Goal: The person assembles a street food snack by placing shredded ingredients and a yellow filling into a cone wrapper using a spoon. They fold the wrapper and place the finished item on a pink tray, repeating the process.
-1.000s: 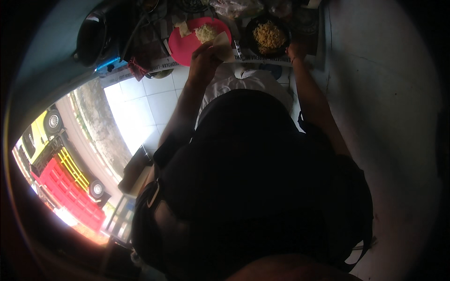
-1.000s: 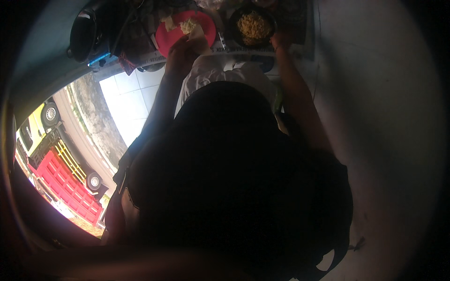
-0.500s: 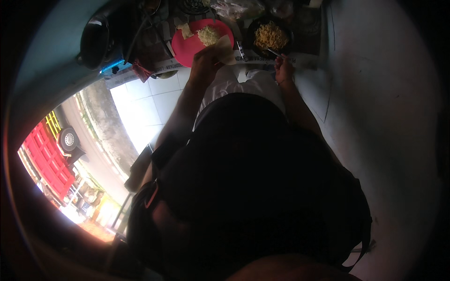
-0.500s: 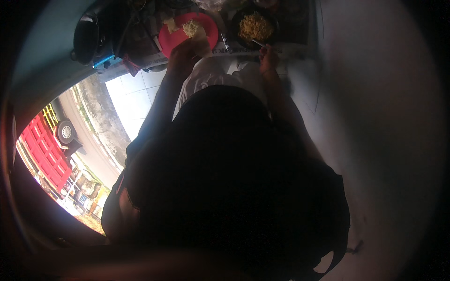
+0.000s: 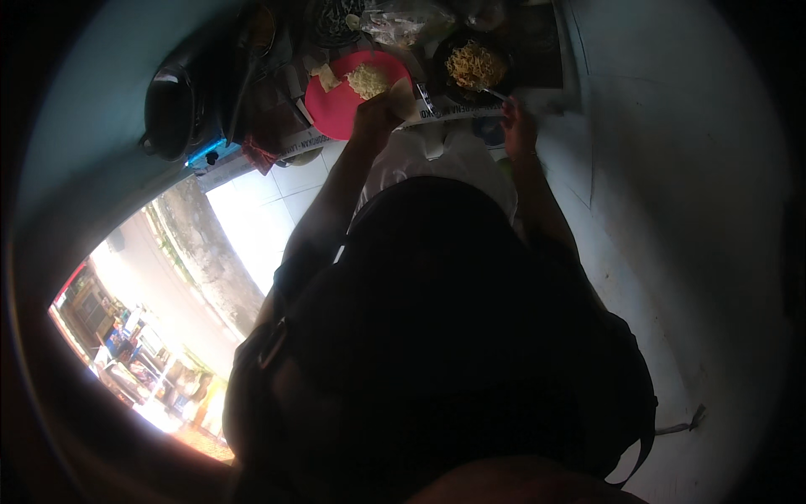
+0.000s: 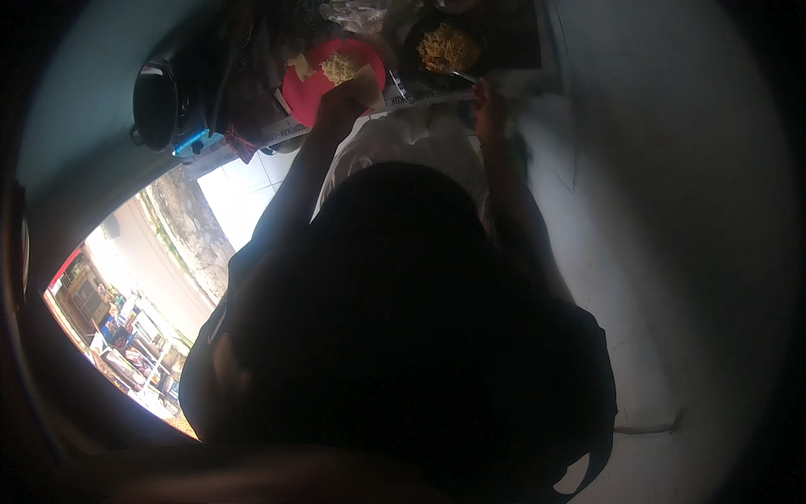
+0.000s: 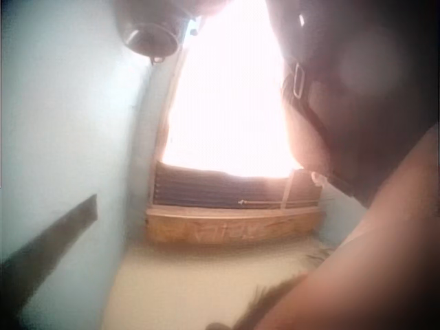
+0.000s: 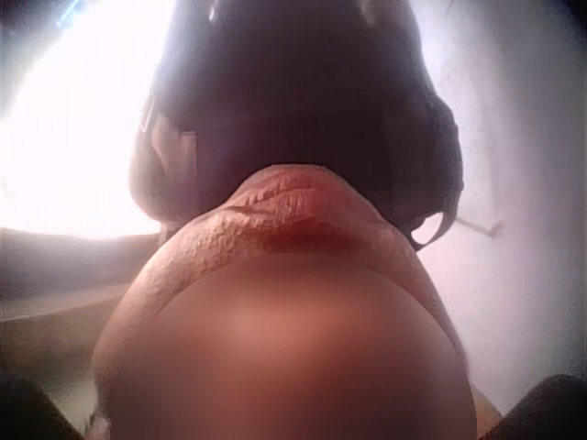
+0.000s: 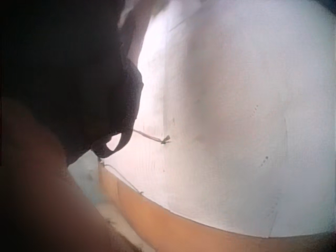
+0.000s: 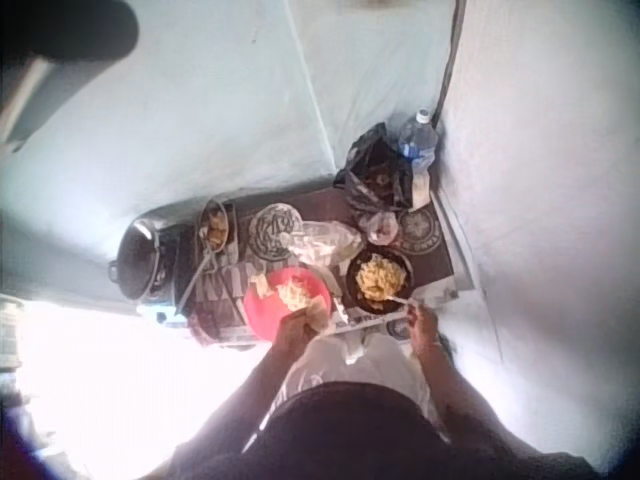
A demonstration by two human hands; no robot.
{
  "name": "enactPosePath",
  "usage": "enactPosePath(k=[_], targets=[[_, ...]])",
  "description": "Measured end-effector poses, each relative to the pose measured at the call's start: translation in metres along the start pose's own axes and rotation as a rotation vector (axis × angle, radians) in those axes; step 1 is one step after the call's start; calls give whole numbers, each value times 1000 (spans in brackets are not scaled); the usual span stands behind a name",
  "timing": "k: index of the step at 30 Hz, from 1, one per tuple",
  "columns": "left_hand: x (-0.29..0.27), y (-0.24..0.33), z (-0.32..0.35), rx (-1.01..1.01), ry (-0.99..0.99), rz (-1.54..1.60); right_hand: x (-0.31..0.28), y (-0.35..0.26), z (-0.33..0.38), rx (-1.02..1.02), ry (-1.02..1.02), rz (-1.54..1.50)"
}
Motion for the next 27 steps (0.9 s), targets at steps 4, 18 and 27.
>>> enactPosePath(k=[4,18,27], targets=[[26,-34,-19,-654,-80,1150,15,-55,31,-164,59,146],[-8,65,-55,5,-315,810,108,-182,139,-851,-15,1011],[-47,134,-48,-127,-505,1117,141,-220,222,-1129,67,1012]])
Point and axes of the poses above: each hand's wrist, its own z-axis away from the middle knuckle, its own x-axis out of the palm, y = z × x, the point moved 4 cm from there along -z, towards the middle knuckle, and after that the axes turned 5 degrees about -x, right-handed, at the moved point
